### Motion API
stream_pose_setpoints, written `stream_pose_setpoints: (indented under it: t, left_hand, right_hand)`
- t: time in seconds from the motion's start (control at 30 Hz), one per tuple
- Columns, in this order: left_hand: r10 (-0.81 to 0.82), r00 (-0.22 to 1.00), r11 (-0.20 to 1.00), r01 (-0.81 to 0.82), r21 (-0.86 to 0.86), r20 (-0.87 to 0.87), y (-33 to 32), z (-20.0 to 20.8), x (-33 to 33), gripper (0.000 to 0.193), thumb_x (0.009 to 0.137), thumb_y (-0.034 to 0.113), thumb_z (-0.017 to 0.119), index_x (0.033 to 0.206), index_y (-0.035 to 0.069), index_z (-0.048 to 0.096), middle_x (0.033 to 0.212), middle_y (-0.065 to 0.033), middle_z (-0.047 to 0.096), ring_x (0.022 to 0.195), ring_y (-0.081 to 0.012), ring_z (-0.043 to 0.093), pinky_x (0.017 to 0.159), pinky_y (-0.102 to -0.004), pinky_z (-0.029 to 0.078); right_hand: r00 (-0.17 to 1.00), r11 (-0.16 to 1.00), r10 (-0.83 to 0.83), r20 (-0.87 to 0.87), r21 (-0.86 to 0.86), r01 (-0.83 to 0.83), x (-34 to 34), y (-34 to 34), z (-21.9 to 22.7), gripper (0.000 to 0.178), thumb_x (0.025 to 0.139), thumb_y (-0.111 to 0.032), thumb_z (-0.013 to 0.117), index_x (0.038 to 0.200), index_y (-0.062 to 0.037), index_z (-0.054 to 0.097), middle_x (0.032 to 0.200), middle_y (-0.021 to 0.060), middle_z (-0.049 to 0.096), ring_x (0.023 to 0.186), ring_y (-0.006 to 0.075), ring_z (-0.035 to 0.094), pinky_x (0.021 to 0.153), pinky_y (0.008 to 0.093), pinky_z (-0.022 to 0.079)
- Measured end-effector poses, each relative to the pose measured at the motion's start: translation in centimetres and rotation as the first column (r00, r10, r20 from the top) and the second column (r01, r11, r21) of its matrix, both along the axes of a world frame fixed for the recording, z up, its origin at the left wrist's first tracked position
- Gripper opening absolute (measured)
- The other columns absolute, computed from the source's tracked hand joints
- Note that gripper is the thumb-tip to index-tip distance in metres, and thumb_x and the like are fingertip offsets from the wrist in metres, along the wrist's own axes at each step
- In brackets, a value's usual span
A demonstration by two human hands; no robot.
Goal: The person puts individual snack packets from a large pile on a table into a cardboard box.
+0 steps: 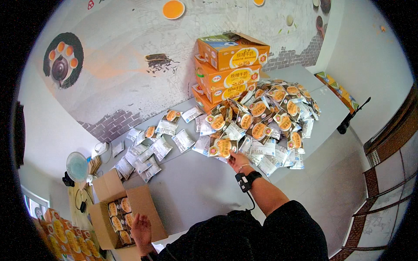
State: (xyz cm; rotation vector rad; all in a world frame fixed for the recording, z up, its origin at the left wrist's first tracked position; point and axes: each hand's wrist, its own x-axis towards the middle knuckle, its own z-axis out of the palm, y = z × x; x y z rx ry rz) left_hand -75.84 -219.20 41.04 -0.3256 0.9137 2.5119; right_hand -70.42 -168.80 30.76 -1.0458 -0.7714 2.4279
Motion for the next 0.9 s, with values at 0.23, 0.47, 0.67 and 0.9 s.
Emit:
stream_pose_setpoints:
  t: [0.23,0.47,0.67,0.9]
  left_hand:
    - [-0.186,0.981,0.979,0.18,-0.092,-0.062,2.5,2.1,0.1,0.03,0.089,0.021,0.047,0.111,0.001,0.051,0.102,-0.0134,0.057,0.097,-0.0257,0.055,0.086,-0.036,0.044]
    - [-0.438,0.893,0.892,0.418,-0.173,-0.099,4.1,3.0,-0.9,0.036,0.089,0.021,0.048,0.117,-0.002,0.045,0.113,-0.0195,0.053,0.106,-0.0284,0.051,0.092,-0.0383,0.041]
    - [-0.635,0.769,0.76,0.605,-0.238,-0.075,5.5,3.5,-1.6,0.047,0.087,0.025,0.053,0.123,-0.002,0.04,0.113,-0.0166,0.054,0.107,-0.0256,0.051,0.092,-0.0365,0.04]
    - [-0.754,0.654,0.651,0.732,-0.202,-0.063,5.0,1.9,-0.5,0.043,0.084,0.016,0.057,0.12,-0.002,0.043,0.111,-0.01,0.054,0.103,-0.0179,0.052,0.09,-0.0313,0.04]
  right_hand:
    - [0.851,0.831,0.524,0.035,0.196,-0.52,-0.4,-5.0,5.5,0.017,0.082,-0.019,0.062,0.096,-0.0106,0.059,0.085,-0.0014,0.062,0.071,0.0088,0.059,0.064,0.0255,0.05]
    - [0.59,0.545,0.802,0.092,0.292,-0.786,-1.0,-11.8,10.3,0.02,0.083,-0.019,0.06,0.099,-0.0078,0.058,0.086,-0.0002,0.062,0.077,0.0098,0.06,0.068,0.0255,0.051]
    - [0.208,0.097,0.949,0.237,0.407,-0.908,-3.2,-15.8,10.7,0.024,0.083,-0.023,0.061,0.098,-0.0044,0.059,0.081,-0.0008,0.06,0.072,0.0071,0.057,0.064,0.023,0.048]
    - [0.008,-0.188,0.921,0.388,0.464,-0.866,-5.0,-21.2,12.3,0.027,0.085,-0.029,0.057,0.094,-0.004,0.06,0.077,-0.0013,0.058,0.07,0.0066,0.055,0.064,0.023,0.047]
